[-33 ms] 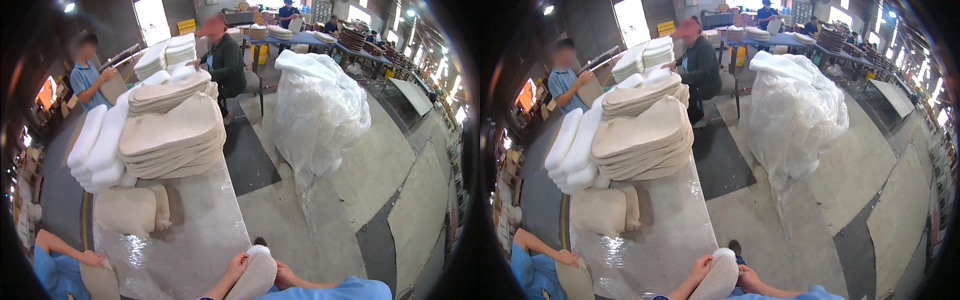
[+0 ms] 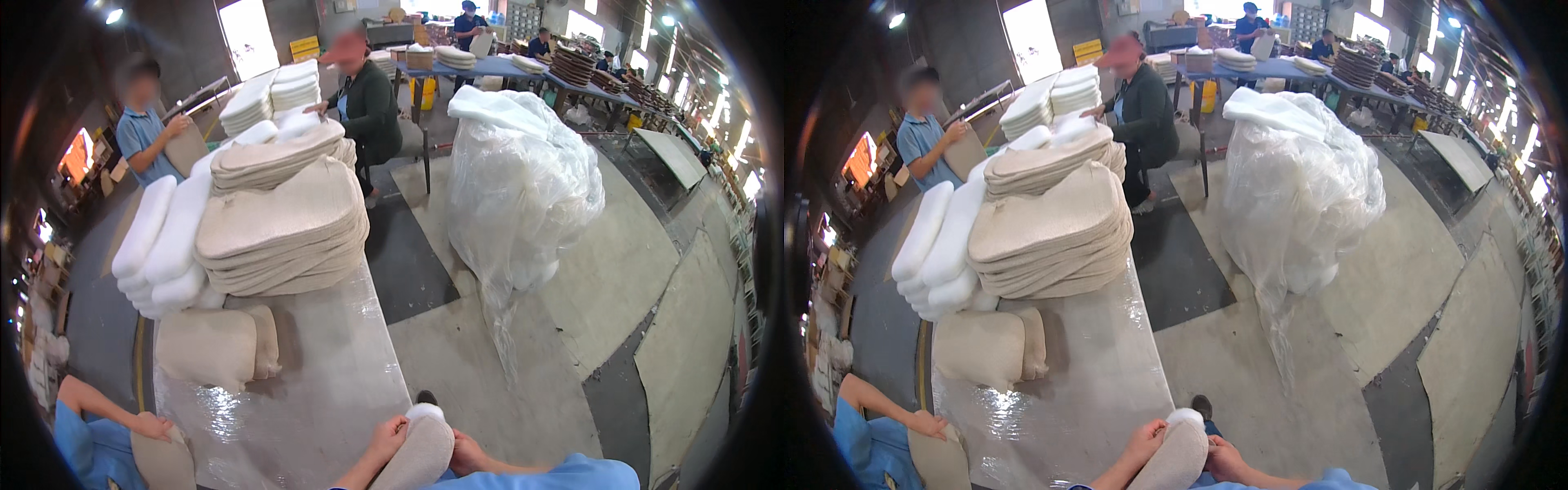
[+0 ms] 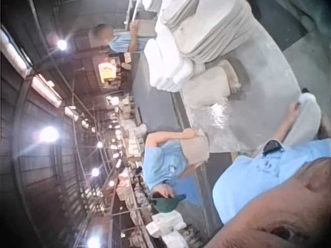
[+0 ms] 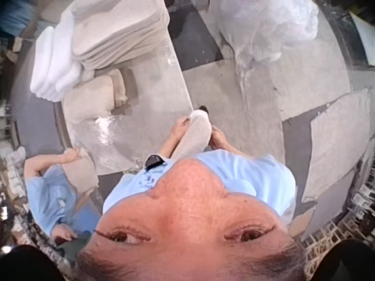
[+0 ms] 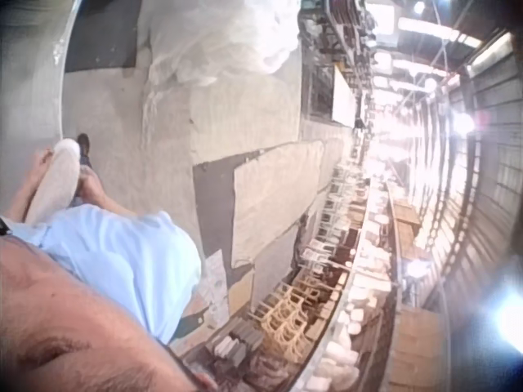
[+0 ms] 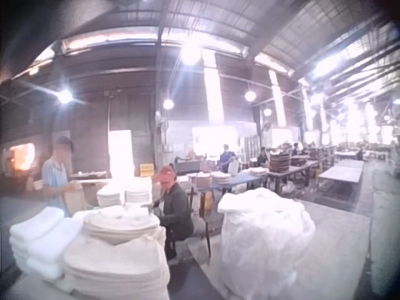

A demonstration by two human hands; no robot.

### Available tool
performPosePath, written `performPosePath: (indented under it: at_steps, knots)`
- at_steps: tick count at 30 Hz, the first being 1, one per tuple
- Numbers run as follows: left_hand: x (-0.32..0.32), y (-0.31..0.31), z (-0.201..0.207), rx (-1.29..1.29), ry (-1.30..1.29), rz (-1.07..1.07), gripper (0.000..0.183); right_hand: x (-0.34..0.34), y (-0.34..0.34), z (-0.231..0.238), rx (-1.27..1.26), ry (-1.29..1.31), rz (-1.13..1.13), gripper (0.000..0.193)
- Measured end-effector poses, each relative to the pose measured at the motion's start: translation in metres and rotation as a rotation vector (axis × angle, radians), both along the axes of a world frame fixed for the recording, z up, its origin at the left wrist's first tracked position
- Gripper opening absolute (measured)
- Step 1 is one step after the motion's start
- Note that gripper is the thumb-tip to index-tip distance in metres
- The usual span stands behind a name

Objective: The person folds beige fabric cushions one at a time and stacks them on a table. They occasionally pick up white foam inserts and place them on the table. The person works alongside other workers in a factory setting.

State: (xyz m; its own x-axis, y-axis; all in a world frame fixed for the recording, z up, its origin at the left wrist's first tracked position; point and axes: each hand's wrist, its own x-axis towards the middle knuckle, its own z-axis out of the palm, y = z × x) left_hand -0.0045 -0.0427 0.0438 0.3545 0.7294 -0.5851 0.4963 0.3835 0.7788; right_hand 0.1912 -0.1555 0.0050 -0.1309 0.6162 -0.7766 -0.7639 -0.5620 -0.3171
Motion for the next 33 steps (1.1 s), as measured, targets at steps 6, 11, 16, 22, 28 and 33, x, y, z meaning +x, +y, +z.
performPosePath:
  at_steps: [6,11,16,22,28,33]
  knots:
    - [0.009,0.015,-0.017,-0.204,-0.200,-0.092,0.034,-0.018,-0.008,-0.006,-0.125,0.113,-0.212,0.032]
    - [0.022,0.031,-0.031,-0.184,-0.103,-0.034,0.032,-0.027,0.034,-0.006,-0.259,-0.192,-0.228,0.060]
    - [0.022,0.051,-0.016,-0.461,-0.197,0.051,0.032,-0.036,0.063,-0.018,-0.263,-0.248,-0.237,0.062]
    - [0.013,0.072,-0.015,-0.545,-0.264,-0.165,0.046,-0.040,0.095,-0.025,-0.261,-0.288,-0.192,0.063]
    - [0.033,0.059,-0.019,0.059,0.134,-0.290,0.049,-0.038,0.120,-0.032,-0.294,-0.317,-0.173,0.064]
    - [0.038,0.047,-0.013,0.196,0.178,-0.182,0.051,-0.038,0.135,-0.038,-0.308,-0.315,-0.153,0.065]
